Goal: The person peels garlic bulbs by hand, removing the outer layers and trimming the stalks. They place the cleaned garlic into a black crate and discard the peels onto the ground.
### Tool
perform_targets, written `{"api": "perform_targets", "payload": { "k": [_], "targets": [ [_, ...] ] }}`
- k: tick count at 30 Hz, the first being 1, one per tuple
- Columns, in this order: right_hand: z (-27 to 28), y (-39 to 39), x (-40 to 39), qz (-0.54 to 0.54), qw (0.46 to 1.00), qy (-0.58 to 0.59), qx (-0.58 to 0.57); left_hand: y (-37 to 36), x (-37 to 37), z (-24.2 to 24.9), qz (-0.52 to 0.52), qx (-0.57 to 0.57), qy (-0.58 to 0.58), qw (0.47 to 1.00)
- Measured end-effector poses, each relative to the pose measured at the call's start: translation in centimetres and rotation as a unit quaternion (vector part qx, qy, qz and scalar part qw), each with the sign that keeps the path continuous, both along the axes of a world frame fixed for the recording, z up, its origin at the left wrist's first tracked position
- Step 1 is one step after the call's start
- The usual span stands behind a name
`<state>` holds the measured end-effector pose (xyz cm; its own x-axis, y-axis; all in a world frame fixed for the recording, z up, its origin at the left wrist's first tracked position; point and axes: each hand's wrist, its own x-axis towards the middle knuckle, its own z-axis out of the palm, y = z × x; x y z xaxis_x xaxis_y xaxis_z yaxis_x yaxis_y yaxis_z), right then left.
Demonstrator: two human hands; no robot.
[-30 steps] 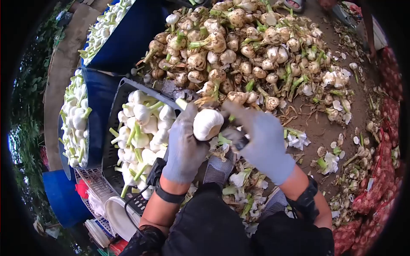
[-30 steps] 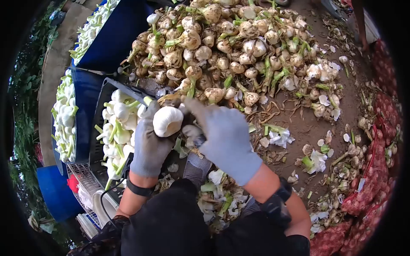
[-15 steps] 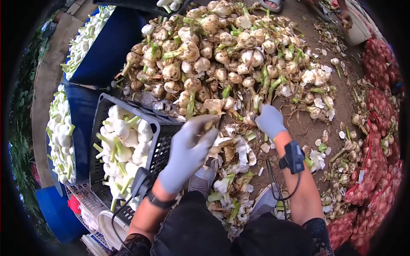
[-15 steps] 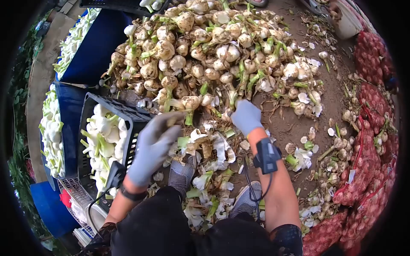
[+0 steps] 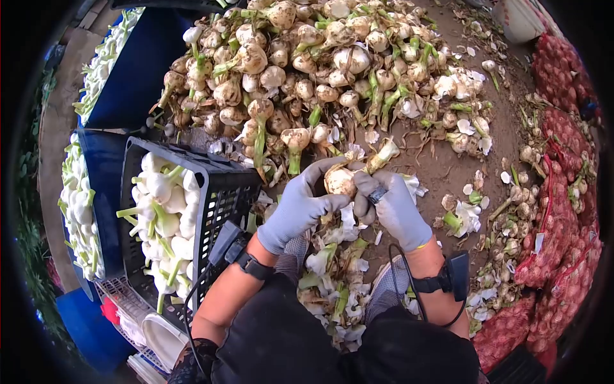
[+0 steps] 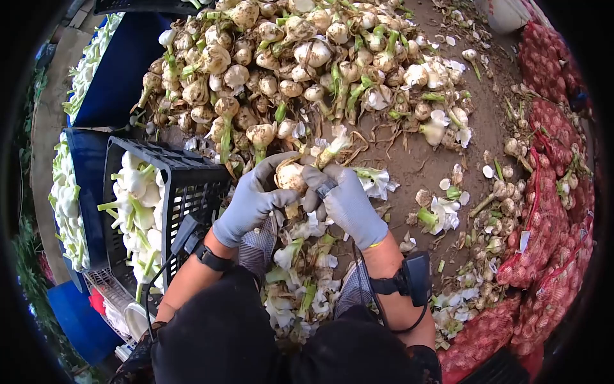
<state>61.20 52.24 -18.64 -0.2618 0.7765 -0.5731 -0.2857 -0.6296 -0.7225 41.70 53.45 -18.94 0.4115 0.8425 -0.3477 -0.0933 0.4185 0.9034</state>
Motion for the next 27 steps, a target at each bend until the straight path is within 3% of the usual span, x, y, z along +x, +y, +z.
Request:
{"api": "perform_targets", "payload": {
  "k": [2,3,4,6,8,9,11,14,16,18,22,23,25,26,27],
  "targets": [
    [2.4,-0.1,-0.3,0.026,0.997,-0.069,0.000,-0.1,-0.3,0.4,0.020,-0.085,-0.027,0.996],
    [2.3,-0.3,-0.2,0.025,0.997,-0.069,0.000,-0.4,0.1,0.1,0.027,-0.013,-0.018,0.999],
    [2.3,-0.5,-0.1,0.037,0.994,-0.097,0.027,-0.5,0.0,0.1,0.025,-0.013,-0.017,0.999],
    [2.1,-1.1,0.0,0.046,0.990,-0.124,0.051,-0.8,-0.5,0.7,0.001,-0.130,-0.136,0.982],
    [1.8,-1.3,0.0,0.064,0.965,-0.220,0.127,-1.1,-0.2,0.4,-0.022,-0.083,-0.105,0.991],
    [2.0,-1.3,0.0,0.063,0.965,-0.221,0.127,-1.2,0.0,0.7,-0.011,-0.080,-0.088,0.993],
    [2.5,-1.3,0.3,0.015,0.996,-0.077,0.052,-0.9,0.0,1.4,-0.014,-0.058,-0.063,0.996],
    [2.7,-1.3,-0.1,-0.012,0.993,-0.099,0.070,-1.5,0.8,0.8,-0.022,0.041,-0.100,0.994],
    [2.5,-0.8,-0.3,0.047,0.990,-0.131,0.035,-1.1,-0.4,0.7,-0.070,0.070,-0.026,0.995],
    [2.3,-1.0,-0.6,0.026,0.997,-0.066,-0.023,-1.4,-1.0,1.4,-0.038,-0.075,-0.041,0.996],
    [2.3,-1.5,-0.8,0.007,0.995,-0.102,-0.002,-1.7,-0.4,1.0,0.018,-0.050,-0.074,0.996],
    [2.3,-1.7,-0.9,0.006,0.995,-0.102,-0.004,-1.7,-1.2,0.0,-0.015,-0.123,-0.091,0.988],
    [1.9,-1.9,-1.4,0.035,0.950,-0.281,0.132,-2.3,-0.4,-0.2,0.029,-0.144,-0.151,0.977],
    [1.1,-2.1,-1.4,0.036,0.950,-0.280,0.132,-2.5,0.0,-0.2,0.074,-0.165,-0.211,0.961],
    [0.4,-2.2,-1.5,0.037,0.881,-0.395,0.259,-2.2,0.2,-0.1,0.073,-0.205,-0.224,0.950]
  ]
}}
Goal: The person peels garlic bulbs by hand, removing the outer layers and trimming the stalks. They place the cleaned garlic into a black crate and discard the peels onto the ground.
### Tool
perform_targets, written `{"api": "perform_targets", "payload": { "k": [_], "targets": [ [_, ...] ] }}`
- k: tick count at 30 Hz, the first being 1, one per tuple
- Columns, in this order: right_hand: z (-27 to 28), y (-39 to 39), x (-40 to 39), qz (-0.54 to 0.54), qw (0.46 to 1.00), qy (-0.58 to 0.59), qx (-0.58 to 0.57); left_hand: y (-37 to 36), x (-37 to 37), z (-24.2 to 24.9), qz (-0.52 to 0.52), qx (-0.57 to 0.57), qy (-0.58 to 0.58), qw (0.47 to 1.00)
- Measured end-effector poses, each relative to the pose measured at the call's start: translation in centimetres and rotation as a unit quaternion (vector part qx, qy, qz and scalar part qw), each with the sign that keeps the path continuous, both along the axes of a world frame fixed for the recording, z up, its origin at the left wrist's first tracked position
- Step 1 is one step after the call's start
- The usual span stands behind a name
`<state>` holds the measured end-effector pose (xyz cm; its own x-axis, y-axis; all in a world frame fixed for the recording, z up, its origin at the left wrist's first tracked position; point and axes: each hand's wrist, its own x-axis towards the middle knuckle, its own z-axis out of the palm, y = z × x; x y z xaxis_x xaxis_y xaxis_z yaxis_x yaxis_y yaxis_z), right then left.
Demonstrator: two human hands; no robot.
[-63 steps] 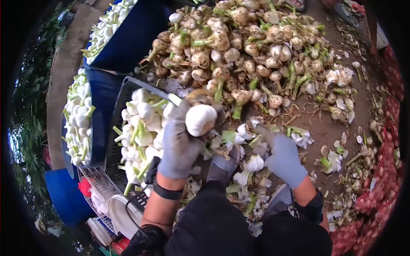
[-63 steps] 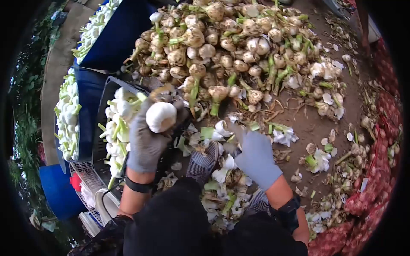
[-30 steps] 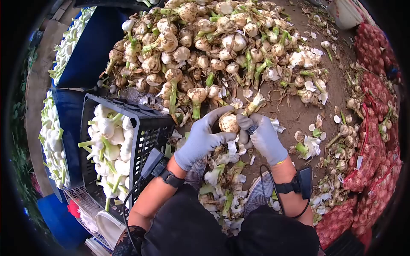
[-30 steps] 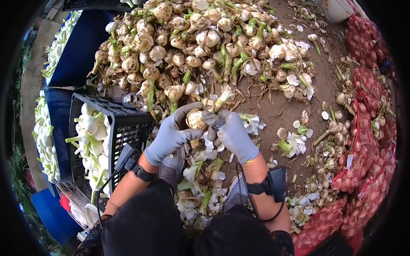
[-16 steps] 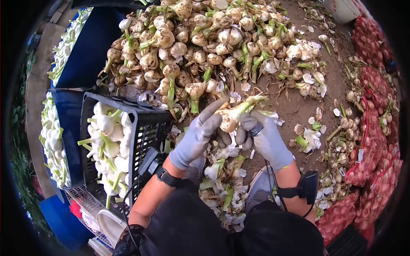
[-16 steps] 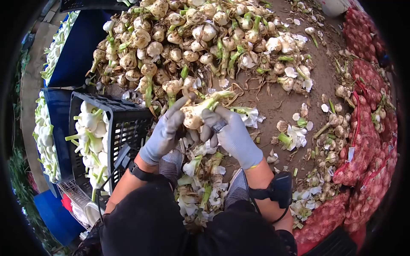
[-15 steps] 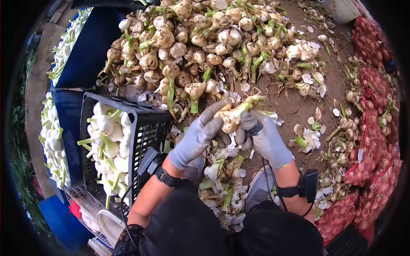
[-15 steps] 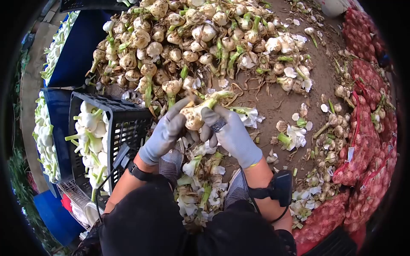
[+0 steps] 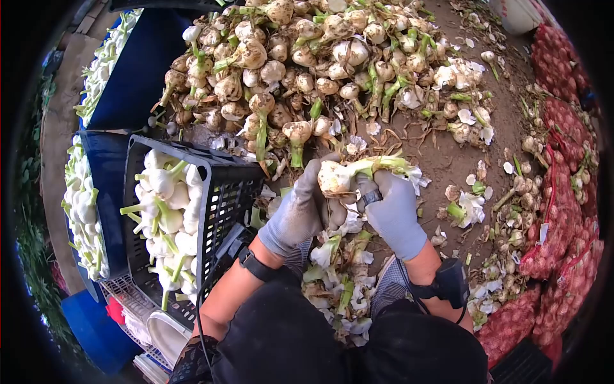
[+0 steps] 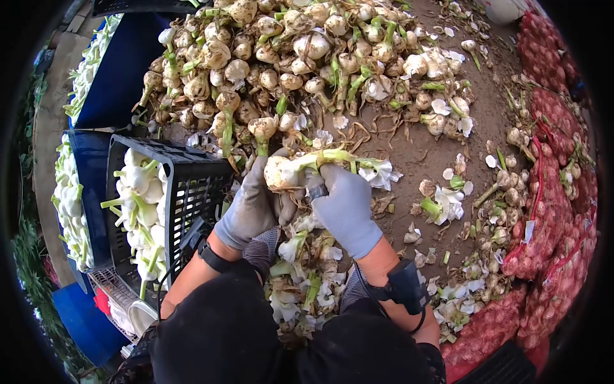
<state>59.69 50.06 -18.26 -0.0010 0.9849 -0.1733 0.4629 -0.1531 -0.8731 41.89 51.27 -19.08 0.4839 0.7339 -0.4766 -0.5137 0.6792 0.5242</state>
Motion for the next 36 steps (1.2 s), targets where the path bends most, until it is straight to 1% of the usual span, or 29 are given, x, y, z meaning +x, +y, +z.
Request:
{"api": "perform_targets", "payload": {
  "k": [1,2,3,4,5,6,7,9,11,12,13,14,15,16,18,19,20,21,22,23,24,25,26,27,29,30,33,35,36],
  "targets": [
    [-0.4,0.0,0.0,0.024,0.983,-0.125,0.134,0.2,0.2,0.3,0.001,0.001,0.000,1.000],
    [-0.5,-0.2,0.0,-0.006,1.000,0.017,0.003,0.4,0.3,0.7,0.005,0.012,-0.016,1.000],
    [-0.1,0.1,-0.1,-0.005,1.000,0.016,0.002,0.4,0.4,1.1,0.009,0.020,-0.033,0.999],
    [0.4,0.6,-0.3,-0.064,0.961,0.257,-0.078,0.3,-0.1,0.9,-0.012,0.063,-0.024,0.998],
    [0.6,1.0,-0.6,-0.120,0.856,0.480,-0.152,0.5,-0.3,1.3,-0.013,0.062,-0.024,0.998],
    [0.5,0.8,-1.2,-0.075,0.928,0.361,-0.058,0.9,-0.3,2.2,-0.105,0.115,0.097,0.983],
    [0.5,0.9,-0.7,-0.076,0.927,0.362,-0.058,1.2,-0.5,2.7,-0.195,0.164,0.215,0.943],
    [0.6,1.3,0.6,-0.017,0.959,0.210,-0.192,0.6,-1.5,0.1,-0.201,0.165,0.237,0.936],
    [-0.1,0.9,0.2,-0.048,0.948,0.230,-0.216,0.2,-2.4,-1.9,-0.146,0.244,0.267,0.921],
    [-0.1,0.6,0.2,-0.050,0.928,0.288,-0.231,0.6,-1.5,0.2,-0.102,0.143,0.265,0.948],
    [-0.1,0.3,0.0,-0.051,0.904,0.344,-0.247,1.6,-1.6,0.3,-0.099,0.105,0.272,0.951],
    [-0.3,-0.1,-0.5,-0.078,0.893,0.384,-0.223,1.5,-2.3,-2.5,-0.048,0.181,0.265,0.946],
    [-0.6,0.0,-0.6,-0.077,0.893,0.383,-0.223,2.1,-1.8,-2.2,0.001,0.256,0.255,0.932],
    [-0.8,0.1,-0.6,-0.062,0.906,0.367,-0.200,1.9,-1.5,-1.6,0.000,0.256,0.254,0.933],
    [-0.7,0.1,-0.3,-0.050,0.919,0.350,-0.176,1.1,-0.2,0.8,-0.028,0.189,0.299,0.935],
    [-0.2,0.2,0.1,-0.009,0.945,0.272,-0.183,1.1,-0.3,0.7,-0.028,0.189,0.299,0.935],
    [0.1,0.3,0.6,0.033,0.963,0.191,-0.189,1.1,-0.6,0.7,-0.014,0.126,0.212,0.969],
    [-0.4,1.0,1.4,0.035,0.963,0.190,-0.189,1.2,-0.7,0.6,0.002,0.062,0.122,0.991],
    [-1.0,2.0,2.4,-0.012,0.993,0.054,-0.106,1.3,-0.6,2.0,0.013,0.046,0.085,0.995],
    [-1.4,2.2,2.9,-0.062,0.994,-0.083,-0.023,1.0,-0.6,1.9,0.010,0.044,0.086,0.995],
    [-0.9,2.4,2.9,-0.063,0.994,-0.083,-0.023,0.9,-0.8,1.6,0.009,0.052,0.072,0.996],
    [0.2,2.7,2.9,-0.026,0.965,-0.251,0.075,0.9,-0.9,1.6,0.011,0.061,0.059,0.996],
    [1.2,2.8,2.8,0.010,0.896,-0.411,0.167,0.9,-0.5,1.7,0.021,0.067,0.094,0.993],
    [2.2,2.6,2.4,0.009,0.896,-0.412,0.166,0.8,-0.5,1.5,0.020,0.067,0.093,0.993],
    [3.7,1.7,1.2,0.104,0.976,-0.177,0.067,0.4,-0.5,0.5,0.021,0.177,0.159,0.971],
    [3.0,1.3,0.9,0.103,0.977,-0.178,0.064,0.4,-0.7,-0.6,0.006,0.223,0.221,0.949],
    [1.5,1.0,0.5,0.099,0.981,-0.138,0.095,0.4,-0.4,-0.1,-0.023,0.189,0.203,0.960],
    [2.5,1.1,0.7,0.150,0.958,-0.228,0.090,0.4,-0.1,0.9,-0.026,0.205,0.217,0.954],
    [2.4,1.1,0.5,0.150,0.958,-0.229,0.089,0.4,-0.2,0.9,-0.043,0.189,0.208,0.959]
  ]
}}
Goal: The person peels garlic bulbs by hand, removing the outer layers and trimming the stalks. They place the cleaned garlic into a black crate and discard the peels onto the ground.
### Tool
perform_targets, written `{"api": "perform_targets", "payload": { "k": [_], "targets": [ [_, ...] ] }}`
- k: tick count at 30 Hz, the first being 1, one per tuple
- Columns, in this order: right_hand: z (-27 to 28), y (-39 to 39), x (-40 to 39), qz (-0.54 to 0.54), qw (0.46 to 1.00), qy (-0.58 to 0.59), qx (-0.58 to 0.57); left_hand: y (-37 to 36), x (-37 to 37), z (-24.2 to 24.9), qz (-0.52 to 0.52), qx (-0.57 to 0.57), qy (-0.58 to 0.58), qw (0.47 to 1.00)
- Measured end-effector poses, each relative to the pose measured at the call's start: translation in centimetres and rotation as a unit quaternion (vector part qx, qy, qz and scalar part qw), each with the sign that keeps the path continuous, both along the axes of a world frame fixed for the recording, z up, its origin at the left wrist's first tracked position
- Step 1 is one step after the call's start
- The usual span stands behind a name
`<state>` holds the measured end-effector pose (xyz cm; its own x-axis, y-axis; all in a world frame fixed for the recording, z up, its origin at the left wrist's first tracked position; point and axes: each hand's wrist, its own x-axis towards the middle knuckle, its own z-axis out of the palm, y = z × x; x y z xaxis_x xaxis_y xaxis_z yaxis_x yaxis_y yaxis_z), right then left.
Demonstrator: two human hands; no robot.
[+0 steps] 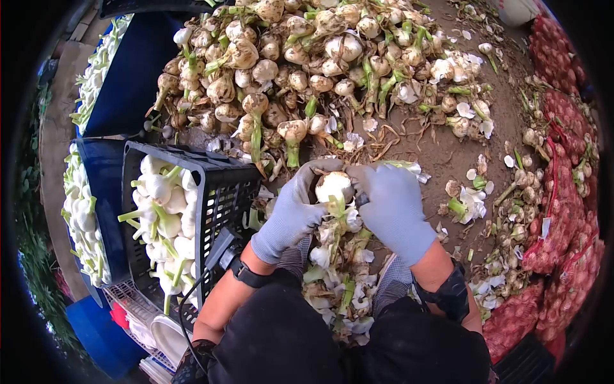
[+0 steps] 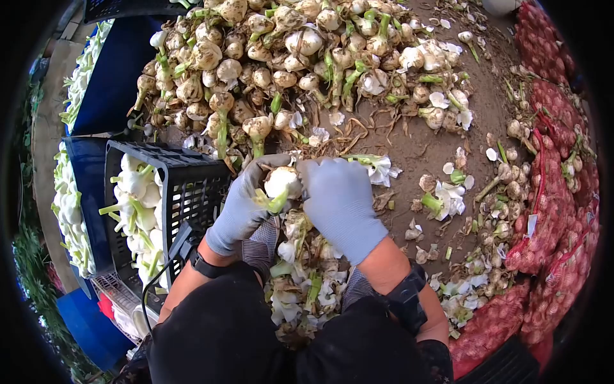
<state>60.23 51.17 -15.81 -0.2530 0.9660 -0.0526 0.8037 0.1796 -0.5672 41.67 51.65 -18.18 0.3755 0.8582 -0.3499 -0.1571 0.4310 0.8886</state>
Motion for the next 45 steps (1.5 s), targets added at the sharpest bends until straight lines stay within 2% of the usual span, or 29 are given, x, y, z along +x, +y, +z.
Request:
{"api": "perform_targets", "payload": {
  "k": [3,5,6,9,11,13,15,16,17,19,20,23,25,26,28,29,30,31,32,33,34,35,38,39,40,41,43,44,45],
  "targets": [
    [-0.7,0.0,-0.2,-0.011,0.998,-0.049,0.032,0.5,-0.5,0.1,-0.027,-0.031,-0.032,0.999],
    [-1.5,0.0,0.2,-0.036,0.994,0.047,0.092,0.7,-0.6,1.3,0.019,-0.103,-0.127,0.986],
    [-1.5,-0.1,0.0,-0.035,0.994,0.049,0.092,0.8,0.0,2.0,0.090,-0.075,-0.110,0.987],
    [-1.4,-1.0,-0.7,-0.006,0.996,0.028,0.088,0.7,-0.4,2.1,0.035,-0.067,-0.047,0.996],
    [-1.0,-1.4,-1.4,0.026,0.994,-0.022,0.102,0.7,-0.8,1.4,0.051,-0.041,-0.012,0.998],
    [-0.8,0.1,0.1,0.033,0.998,-0.041,0.035,0.5,-1.4,0.8,0.033,-0.014,-0.070,0.997],
    [-2.5,0.8,1.9,-0.073,0.988,-0.064,0.121,0.1,-1.2,0.7,0.037,-0.031,-0.137,0.989],
    [-2.7,0.8,2.5,-0.085,0.986,-0.097,0.108,0.2,-1.2,0.8,0.041,-0.045,-0.202,0.978],
    [-3.0,0.5,3.2,-0.084,0.986,-0.096,0.110,0.3,-1.2,0.8,0.042,-0.042,-0.201,0.978],
    [-3.7,-0.4,4.4,-0.055,0.983,-0.157,-0.081,0.5,-1.5,0.8,0.086,-0.041,-0.219,0.971],
    [-4.3,-1.1,4.7,-0.051,0.983,-0.155,-0.079,0.8,-1.9,0.9,0.073,-0.056,-0.258,0.962],
    [-4.6,-1.8,4.0,-0.036,0.971,-0.194,-0.131,0.8,-1.9,0.1,0.155,-0.157,-0.367,0.904],
    [-1.5,-1.3,1.9,-0.064,0.989,-0.039,-0.124,0.7,-2.2,-1.2,0.145,-0.161,-0.365,0.905],
    [-0.6,-0.5,0.7,-0.066,0.989,-0.040,-0.125,0.7,-2.3,-1.3,0.133,-0.177,-0.357,0.908],
    [0.5,1.4,-1.5,-0.050,0.990,0.066,0.116,0.5,-2.2,-1.1,0.128,-0.175,-0.332,0.918],
    [0.4,1.4,-2.2,-0.051,0.990,0.065,0.117,0.3,-2.1,-0.7,0.126,-0.175,-0.334,0.918],
    [-0.1,1.1,-2.8,0.014,0.997,-0.012,0.074,0.2,-2.1,-0.3,0.087,-0.054,-0.151,0.983],
    [-0.7,0.8,-3.2,0.080,0.992,-0.090,0.031,0.3,-2.3,-0.1,0.044,0.072,0.039,0.996],
    [-2.0,-0.3,-3.6,0.132,0.991,0.000,0.007,0.5,-3.1,-1.0,0.120,0.014,-0.129,0.984],
    [-3.0,-1.8,-4.0,0.183,0.979,0.091,-0.020,1.2,-3.1,1.7,0.187,-0.026,-0.204,0.960],
    [-3.2,-3.2,-4.2,0.248,0.961,0.108,-0.063,1.6,-4.0,3.6,0.222,-0.031,-0.228,0.947],
    [-3.5,-4.2,-4.2,0.249,0.960,0.110,-0.070,2.0,-5.0,4.7,0.257,-0.034,-0.251,0.933],
    [-3.3,-2.8,-3.5,0.121,0.979,0.115,-0.119,2.0,-5.2,5.3,0.252,-0.097,-0.308,0.912],
    [-3.5,-2.3,-3.3,0.045,0.952,0.256,-0.160,2.0,-4.7,4.4,0.246,-0.131,-0.318,0.906],
    [-2.0,-1.3,-3.3,-0.005,0.903,0.367,-0.224,2.0,-4.0,3.5,0.193,-0.080,-0.363,0.908],
    [-0.5,-0.2,-3.0,-0.062,0.837,0.464,-0.284,1.5,-3.3,3.5,0.204,-0.111,-0.339,0.912],
    [-0.8,0.7,-3.0,-0.065,0.630,0.670,-0.387,1.5,-2.9,3.0,0.123,-0.016,-0.283,0.951],
    [1.3,0.7,-2.5,-0.088,0.719,0.553,-0.411,1.4,-2.6,3.5,0.137,-0.004,-0.175,0.975],
    [1.1,0.7,-2.3,-0.086,0.722,0.552,-0.408,1.5,-2.5,4.5,0.124,-0.007,-0.062,0.990]
  ]
}}
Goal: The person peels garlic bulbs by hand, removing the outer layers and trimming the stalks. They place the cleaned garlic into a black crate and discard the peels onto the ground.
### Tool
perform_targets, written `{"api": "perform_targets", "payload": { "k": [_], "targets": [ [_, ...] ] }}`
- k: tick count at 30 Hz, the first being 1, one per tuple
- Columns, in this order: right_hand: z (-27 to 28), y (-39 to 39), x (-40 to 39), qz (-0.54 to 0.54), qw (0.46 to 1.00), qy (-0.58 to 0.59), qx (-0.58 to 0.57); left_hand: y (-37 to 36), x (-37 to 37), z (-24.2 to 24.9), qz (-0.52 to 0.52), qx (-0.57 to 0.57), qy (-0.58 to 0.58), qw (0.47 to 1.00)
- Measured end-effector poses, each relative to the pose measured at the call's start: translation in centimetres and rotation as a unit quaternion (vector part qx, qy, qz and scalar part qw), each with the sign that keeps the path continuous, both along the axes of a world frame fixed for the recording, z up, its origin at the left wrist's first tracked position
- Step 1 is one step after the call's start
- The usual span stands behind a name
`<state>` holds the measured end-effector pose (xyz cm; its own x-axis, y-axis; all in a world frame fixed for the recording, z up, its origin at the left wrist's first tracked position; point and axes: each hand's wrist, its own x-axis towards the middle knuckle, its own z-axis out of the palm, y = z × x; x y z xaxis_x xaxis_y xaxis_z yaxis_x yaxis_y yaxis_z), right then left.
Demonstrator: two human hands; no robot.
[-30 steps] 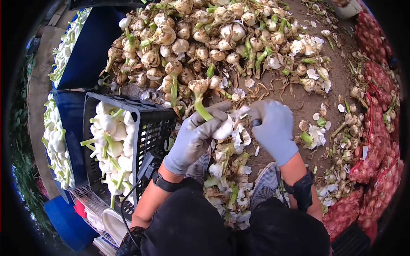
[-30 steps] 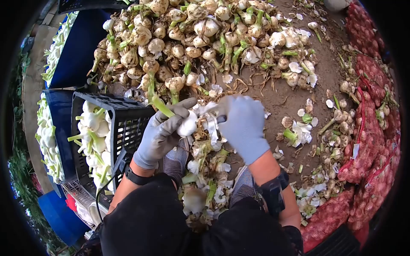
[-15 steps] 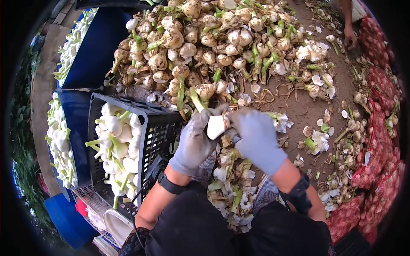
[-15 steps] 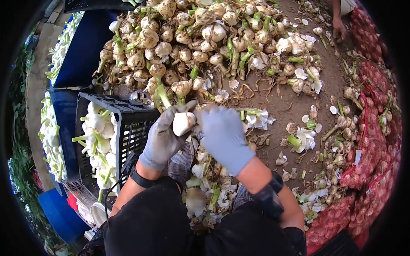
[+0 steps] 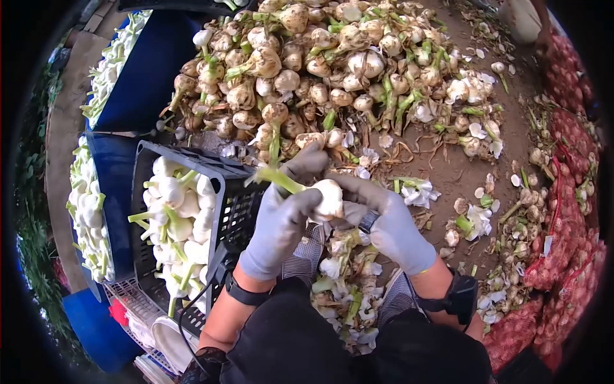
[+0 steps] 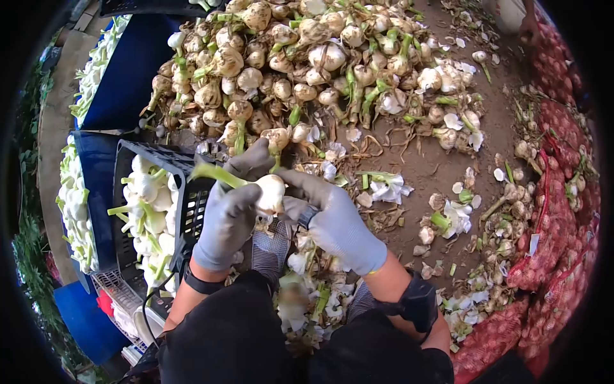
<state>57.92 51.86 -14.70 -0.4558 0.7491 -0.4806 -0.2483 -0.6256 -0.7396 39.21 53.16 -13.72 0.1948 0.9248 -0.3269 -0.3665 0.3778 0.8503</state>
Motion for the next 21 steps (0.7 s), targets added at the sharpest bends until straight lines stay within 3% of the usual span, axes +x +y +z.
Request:
{"api": "perform_targets", "payload": {
  "k": [2,3,4,6,7,8,9,10,11,12,14,17,19,20,21],
  "targets": [
    [-0.9,-0.4,-0.3,-0.071,0.988,-0.026,0.132,-0.7,-0.5,-0.7,-0.030,0.056,0.076,0.995],
    [-1.2,-0.4,-0.2,-0.099,0.977,-0.053,0.178,-0.6,-0.2,0.9,-0.065,0.008,0.062,0.996],
    [-1.4,-0.3,-0.3,-0.099,0.978,-0.051,0.178,-0.9,-0.2,0.6,-0.067,-0.025,0.017,0.997],
    [-1.5,-0.4,0.0,-0.137,0.983,-0.010,0.121,-1.0,0.0,0.1,-0.055,0.029,0.070,0.996],
    [-1.0,-0.4,0.1,-0.085,0.966,-0.153,0.190,-1.0,0.3,0.0,-0.054,0.065,0.090,0.992],
    [-0.3,-0.3,0.1,-0.089,0.965,-0.159,0.188,-1.0,0.6,-0.1,-0.055,0.099,0.110,0.987],
    [0.5,-0.2,0.2,-0.010,0.919,-0.302,0.254,-1.0,0.5,-0.5,-0.077,0.144,0.204,0.965],
    [0.9,-0.3,0.2,0.070,0.842,-0.436,0.310,-1.0,0.5,-0.9,-0.084,0.143,0.198,0.966],
    [0.1,-0.8,-0.1,0.031,0.803,-0.470,0.365,-1.1,0.5,-1.3,-0.092,0.166,0.243,0.951],
    [0.3,-1.0,-0.1,0.029,0.802,-0.473,0.363,-1.2,0.7,-1.5,-0.098,0.190,0.289,0.933],
    [0.8,-1.4,-0.3,0.032,0.760,-0.515,0.394,-1.5,1.2,-1.4,-0.092,0.211,0.293,0.928],
    [-0.1,-1.5,-0.1,-0.022,0.769,-0.502,0.396,-1.8,1.5,-1.2,-0.082,0.178,0.259,0.946],
    [-0.8,-1.4,0.0,-0.031,0.773,-0.506,0.381,-2.0,1.7,-0.4,-0.085,0.050,0.109,0.989],
    [-1.5,-1.5,0.2,-0.044,0.807,-0.477,0.346,-2.3,2.0,1.1,-0.065,-0.021,0.010,0.998],
    [-2.3,-1.9,0.9,-0.057,0.835,-0.455,0.304,-2.4,0.6,0.0,-0.091,0.050,-0.031,0.994]
  ]
}}
